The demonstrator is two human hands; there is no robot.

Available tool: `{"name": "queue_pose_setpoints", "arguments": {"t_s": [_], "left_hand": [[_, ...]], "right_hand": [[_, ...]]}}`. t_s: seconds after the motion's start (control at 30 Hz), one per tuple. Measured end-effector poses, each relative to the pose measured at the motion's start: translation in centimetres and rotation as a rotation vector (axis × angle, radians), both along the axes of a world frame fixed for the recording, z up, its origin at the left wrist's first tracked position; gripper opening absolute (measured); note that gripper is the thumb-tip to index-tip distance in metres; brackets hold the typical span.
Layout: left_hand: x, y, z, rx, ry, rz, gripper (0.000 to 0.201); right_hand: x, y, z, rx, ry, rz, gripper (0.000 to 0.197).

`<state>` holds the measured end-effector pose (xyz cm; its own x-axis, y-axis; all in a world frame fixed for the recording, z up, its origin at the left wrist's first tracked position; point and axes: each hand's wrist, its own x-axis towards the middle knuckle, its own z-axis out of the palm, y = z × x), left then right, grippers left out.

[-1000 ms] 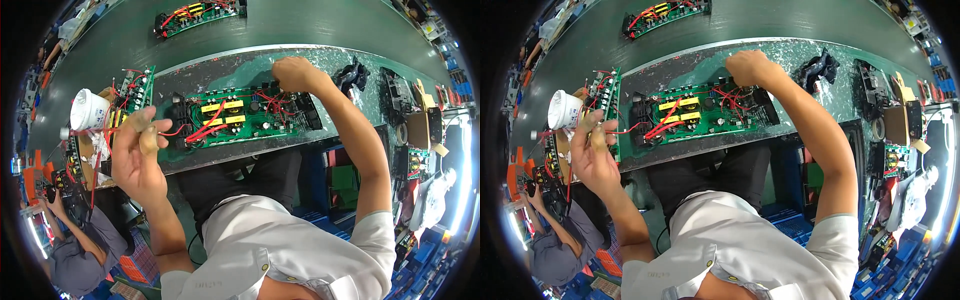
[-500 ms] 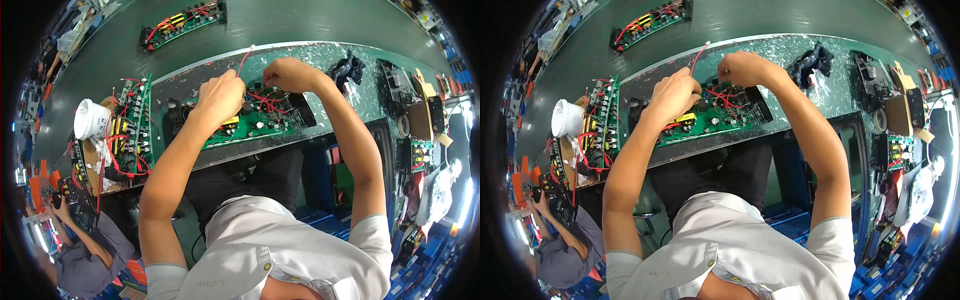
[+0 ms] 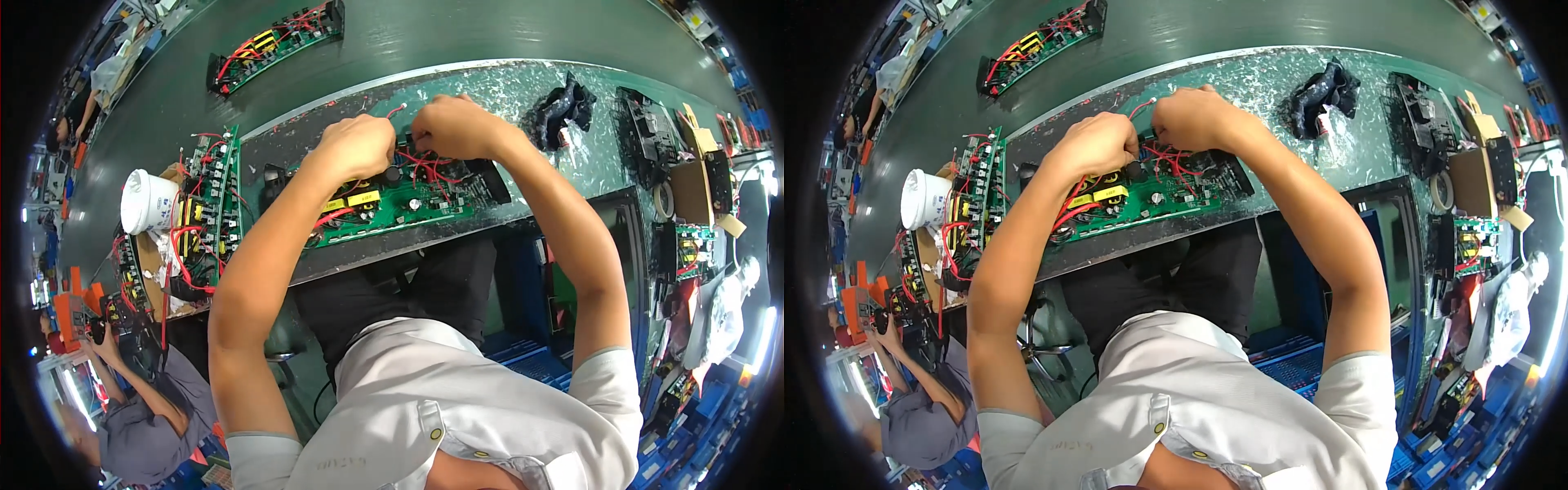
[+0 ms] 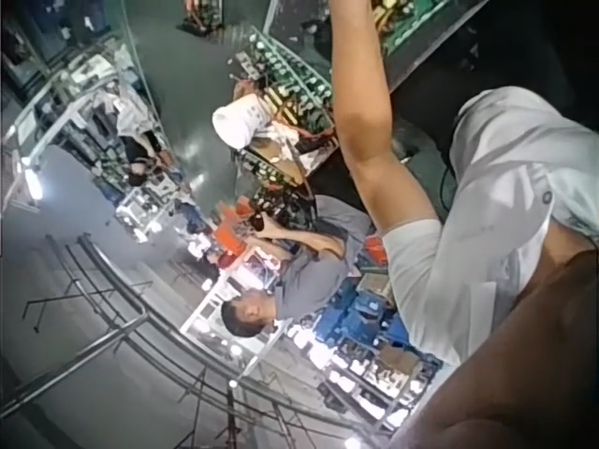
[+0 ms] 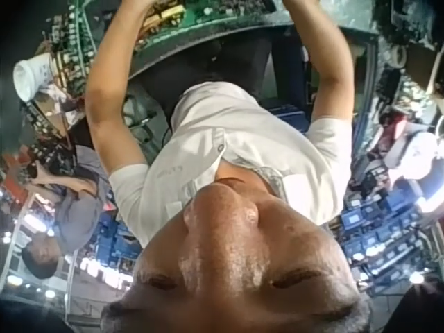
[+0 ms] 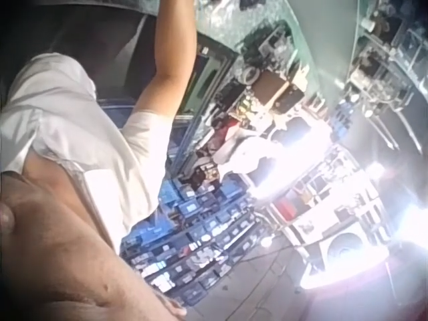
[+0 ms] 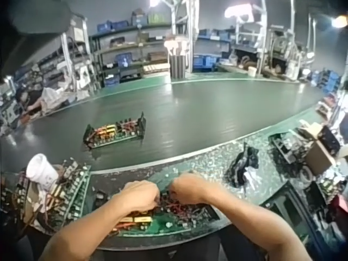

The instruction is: Assembling electronic circuit boards by connecting wires and attaching plastic covers using an electric screwdriver.

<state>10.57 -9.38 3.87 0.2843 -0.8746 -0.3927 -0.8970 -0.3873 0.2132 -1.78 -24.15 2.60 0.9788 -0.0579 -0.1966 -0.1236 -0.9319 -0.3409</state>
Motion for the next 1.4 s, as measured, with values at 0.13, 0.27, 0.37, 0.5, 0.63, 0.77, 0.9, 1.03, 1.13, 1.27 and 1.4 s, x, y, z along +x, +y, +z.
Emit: {"name": "queue_pose_setpoints", "arguments": {"t_s": [0.13,0.27,0.37,0.5,0.63,0.77,0.9,1.03,1.13,1.27,1.4], "left_hand": [[0.2,-0.5,0.1,-0.043,0.226,0.098,0.018],[1.1,-0.7,-1.6,-0.109,0.422,0.163,0.023],[1.1,-1.1,-2.1,-0.080,0.530,0.246,0.024],[0.5,-1.6,-1.6,-0.041,0.476,0.256,0.024],[0.1,-1.6,-0.8,-0.043,0.384,0.212,0.027],[0.7,-1.0,2.0,-0.007,0.277,0.089,0.029],[2.8,0.7,3.6,-0.042,0.470,0.094,0.020],[4.7,3.5,3.8,-0.211,0.726,0.049,0.012],[4.1,4.9,3.4,-0.372,0.880,0.089,0.016],[4.4,5.4,3.4,-0.663,0.860,0.370,0.012],[3.7,6.8,3.3,-0.799,0.805,0.473,0.013]], "right_hand": [[0.4,0.4,-0.5,-0.046,-0.011,0.032,0.017],[-0.2,0.5,-1.7,-0.011,-0.099,0.023,0.016],[-0.1,0.6,-1.9,-0.055,-0.149,-0.006,0.015],[-0.1,1.0,-1.7,-0.063,-0.116,-0.063,0.015],[-0.2,1.4,-1.1,-0.071,-0.049,-0.089,0.016],[-2.4,2.9,-0.7,-0.196,-0.410,-0.027,0.018],[-2.7,3.8,-1.3,-0.322,-0.357,-0.086,0.019],[-2.9,4.1,-0.6,-0.225,-0.255,-0.189,0.024],[-3.1,4.3,0.8,0.145,-0.411,-0.097,0.027],[-2.0,5.3,1.1,0.445,-0.198,-0.155,0.017],[-1.9,4.5,0.6,0.509,-0.257,-0.169,0.021]]}}
